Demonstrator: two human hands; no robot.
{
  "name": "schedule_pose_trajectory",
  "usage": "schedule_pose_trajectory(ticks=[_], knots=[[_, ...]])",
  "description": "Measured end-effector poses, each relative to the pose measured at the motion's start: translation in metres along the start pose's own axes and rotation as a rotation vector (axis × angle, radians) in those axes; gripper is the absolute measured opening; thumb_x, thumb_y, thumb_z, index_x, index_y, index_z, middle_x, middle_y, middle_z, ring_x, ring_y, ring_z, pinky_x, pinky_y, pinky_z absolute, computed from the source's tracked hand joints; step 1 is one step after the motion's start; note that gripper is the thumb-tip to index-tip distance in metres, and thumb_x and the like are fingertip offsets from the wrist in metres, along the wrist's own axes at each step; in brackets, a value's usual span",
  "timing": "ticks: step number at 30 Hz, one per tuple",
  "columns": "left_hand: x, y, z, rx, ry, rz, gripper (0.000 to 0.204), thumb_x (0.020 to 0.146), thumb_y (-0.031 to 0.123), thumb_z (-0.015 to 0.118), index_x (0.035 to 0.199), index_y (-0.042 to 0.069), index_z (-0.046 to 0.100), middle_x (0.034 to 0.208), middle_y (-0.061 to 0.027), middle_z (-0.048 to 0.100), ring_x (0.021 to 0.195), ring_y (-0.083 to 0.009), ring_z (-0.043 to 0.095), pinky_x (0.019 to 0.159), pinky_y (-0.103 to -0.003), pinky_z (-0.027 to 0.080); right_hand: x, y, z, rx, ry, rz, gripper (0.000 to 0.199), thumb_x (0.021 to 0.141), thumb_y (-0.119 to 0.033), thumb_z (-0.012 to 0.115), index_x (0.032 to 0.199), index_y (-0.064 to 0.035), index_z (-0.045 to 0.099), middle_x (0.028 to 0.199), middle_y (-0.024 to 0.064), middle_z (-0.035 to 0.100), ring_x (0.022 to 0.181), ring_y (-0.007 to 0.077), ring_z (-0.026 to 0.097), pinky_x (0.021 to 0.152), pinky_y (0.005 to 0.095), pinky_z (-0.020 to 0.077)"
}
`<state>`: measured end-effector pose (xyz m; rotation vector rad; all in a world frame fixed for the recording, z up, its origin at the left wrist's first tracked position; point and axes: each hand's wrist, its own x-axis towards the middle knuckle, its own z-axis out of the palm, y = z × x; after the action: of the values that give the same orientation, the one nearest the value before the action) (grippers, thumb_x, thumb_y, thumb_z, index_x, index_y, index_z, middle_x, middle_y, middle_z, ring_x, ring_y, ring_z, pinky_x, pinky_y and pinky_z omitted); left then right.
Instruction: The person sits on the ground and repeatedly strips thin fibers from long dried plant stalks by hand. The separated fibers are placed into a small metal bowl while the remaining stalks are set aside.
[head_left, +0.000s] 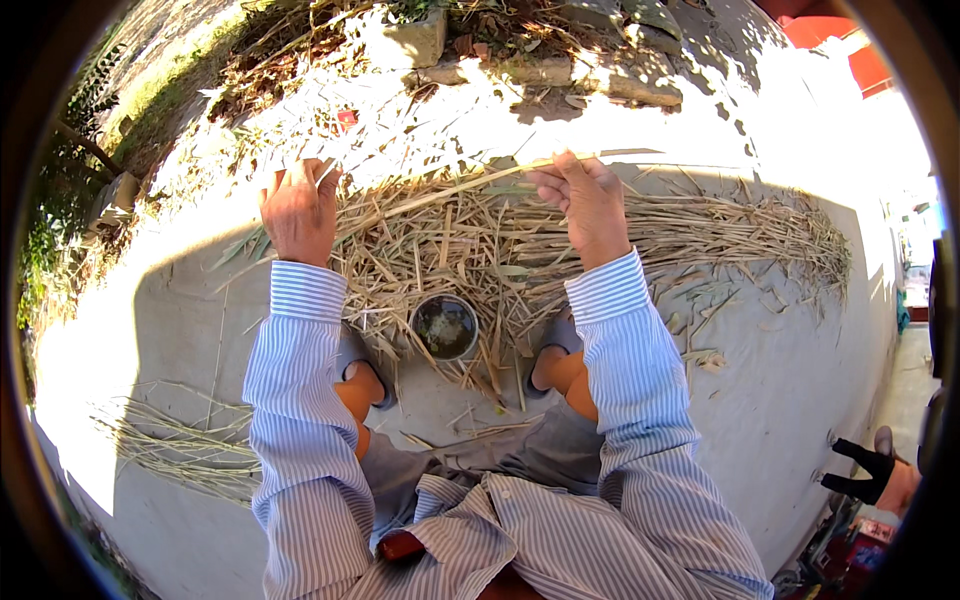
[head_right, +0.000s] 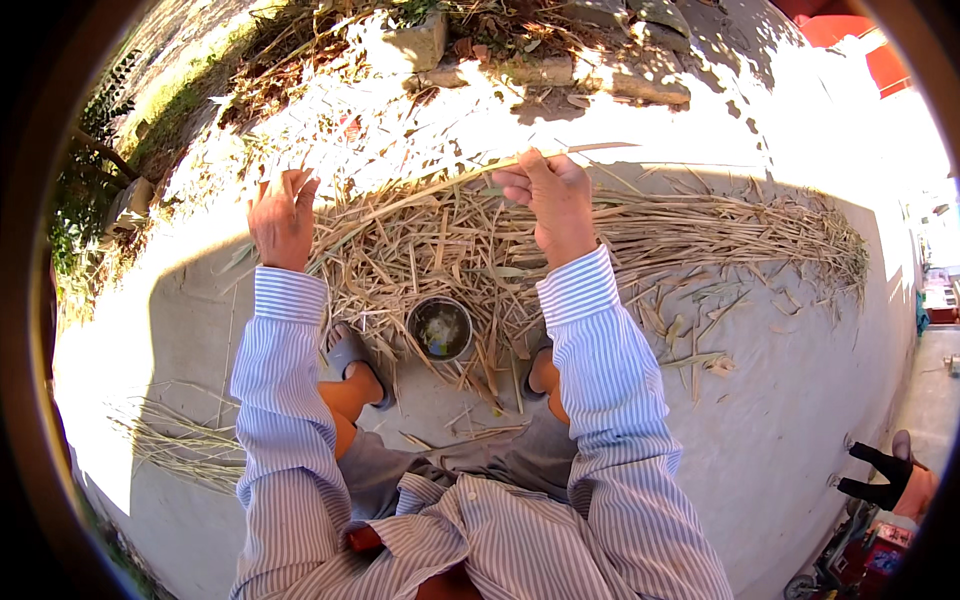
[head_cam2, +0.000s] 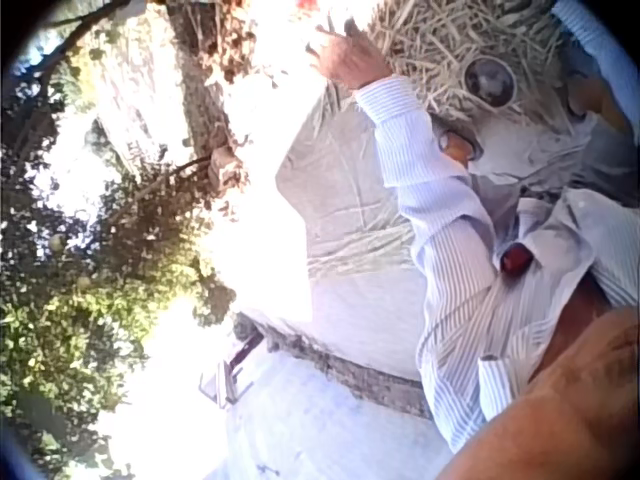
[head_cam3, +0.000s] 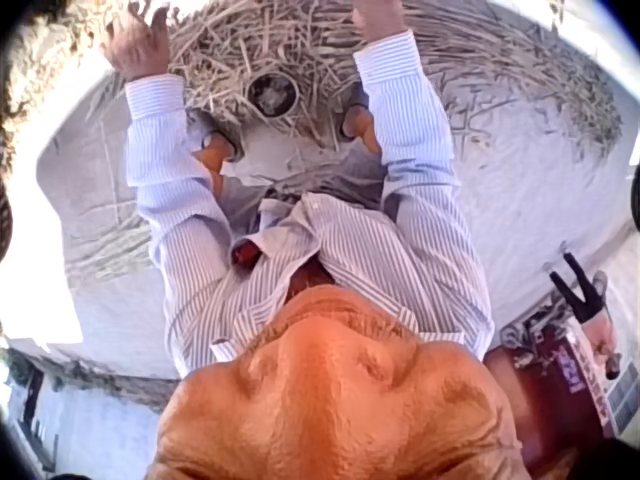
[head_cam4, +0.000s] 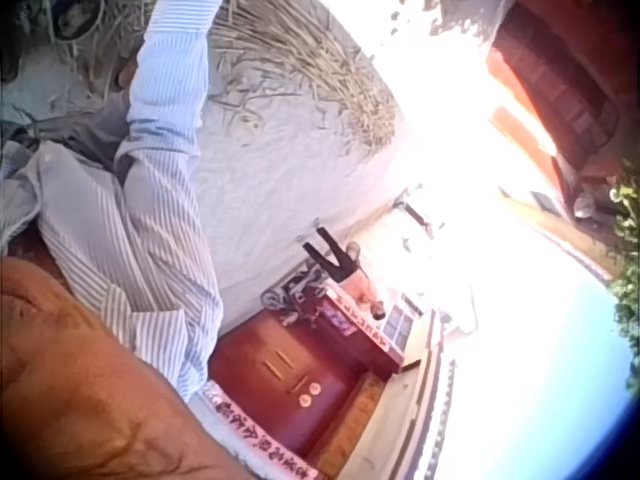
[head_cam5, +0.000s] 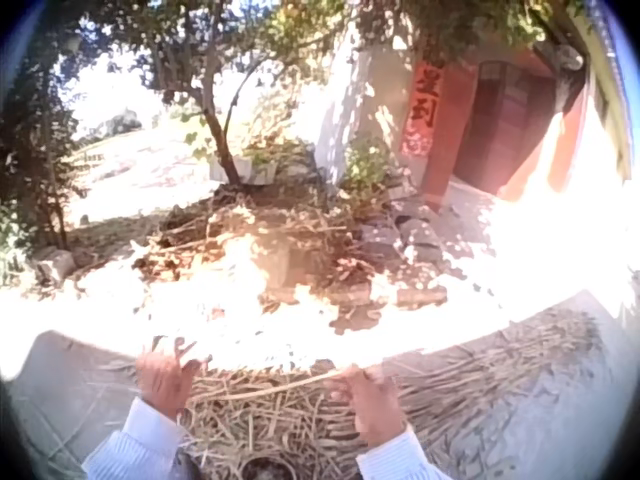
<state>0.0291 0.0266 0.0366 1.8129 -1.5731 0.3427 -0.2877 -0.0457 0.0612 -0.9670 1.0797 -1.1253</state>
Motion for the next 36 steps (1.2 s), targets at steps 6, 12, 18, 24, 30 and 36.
schedule_pose_trajectory(ticks=[6, 12, 18, 24, 30, 36], knots=[[-0.004, 0.066, 0.004, -0.194, -0.185, 0.369, 0.030, 0.083, 0.034, 0.066, 0.093, 0.006, 0.065, 0.085, -0.0086, 0.066, 0.087, -0.0266, 0.060, 0.072, -0.041, 0.041, -0.013, 0.017, 0.045, 0.048, -0.114, 0.035, 0.036, 0.092, -0.025, 0.062, 0.103, 0.0078, 0.053, 0.090, 0.0187, 0.067, 0.084, 0.0225, 0.070, 0.067, 0.0257, 0.0565], [-0.005, -0.001, -0.023, -0.016, -0.432, 0.144, 0.015, 0.077, 0.024, 0.072, 0.077, 0.010, 0.065, 0.069, -0.0033, 0.064, 0.073, -0.0232, 0.061, 0.071, -0.039, 0.040, 0.008, -0.006, -0.002, 0.030, -0.010, 0.023, 0.031, 0.094, -0.025, 0.059, 0.096, 0.0059, 0.058, 0.088, 0.0148, 0.067, 0.082, 0.0193, 0.069, 0.068, 0.0248, 0.0562], [-0.007, 0.024, -0.024, -0.295, -0.254, 0.120, 0.019, 0.077, 0.025, 0.073, 0.085, 0.009, 0.066, 0.074, -0.0076, 0.066, 0.071, -0.0237, 0.061, 0.070, -0.040, 0.039, 0.001, 0.000, -0.002, 0.149, 0.034, 0.004, 0.027, 0.093, -0.025, 0.061, 0.097, 0.0015, 0.059, 0.088, 0.0137, 0.067, 0.079, 0.0185, 0.068, 0.068, 0.0260, 0.0559], [-0.002, 0.059, -0.011, -0.418, -0.330, 0.067, 0.017, 0.079, 0.022, 0.073, 0.086, 0.007, 0.068, 0.074, -0.0077, 0.067, 0.067, -0.0237, 0.061, 0.066, -0.038, 0.039, -0.012, 0.010, 0.033, 0.171, -0.084, 0.019, 0.031, 0.089, -0.024, 0.066, 0.099, 0.0041, 0.055, 0.088, 0.0147, 0.067, 0.081, 0.0206, 0.069, 0.068, 0.0263, 0.0557], [-0.006, 0.061, -0.004, -0.426, -0.181, 0.162, 0.013, 0.080, 0.018, 0.073, 0.083, 0.006, 0.069, 0.071, -0.0081, 0.067, 0.059, -0.0222, 0.060, 0.064, -0.036, 0.042, -0.011, 0.007, 0.031, 0.090, -0.079, -0.045, 0.035, 0.090, -0.025, 0.066, 0.101, 0.0066, 0.054, 0.086, 0.0168, 0.067, 0.077, 0.0210, 0.069, 0.064, 0.0254, 0.0561], [-0.004, 0.058, -0.006, -1.191, -0.098, -0.436, 0.009, 0.088, 0.008, 0.067, 0.086, -0.001, 0.066, 0.077, -0.0037, 0.068, 0.072, -0.0061, 0.061, 0.063, -0.019, 0.049, -0.011, 0.004, 0.026, 0.050, -0.032, -0.009, 0.033, 0.089, -0.022, 0.066, 0.098, 0.0082, 0.054, 0.082, 0.0175, 0.068, 0.074, 0.0204, 0.070, 0.062, 0.0251, 0.0557]])
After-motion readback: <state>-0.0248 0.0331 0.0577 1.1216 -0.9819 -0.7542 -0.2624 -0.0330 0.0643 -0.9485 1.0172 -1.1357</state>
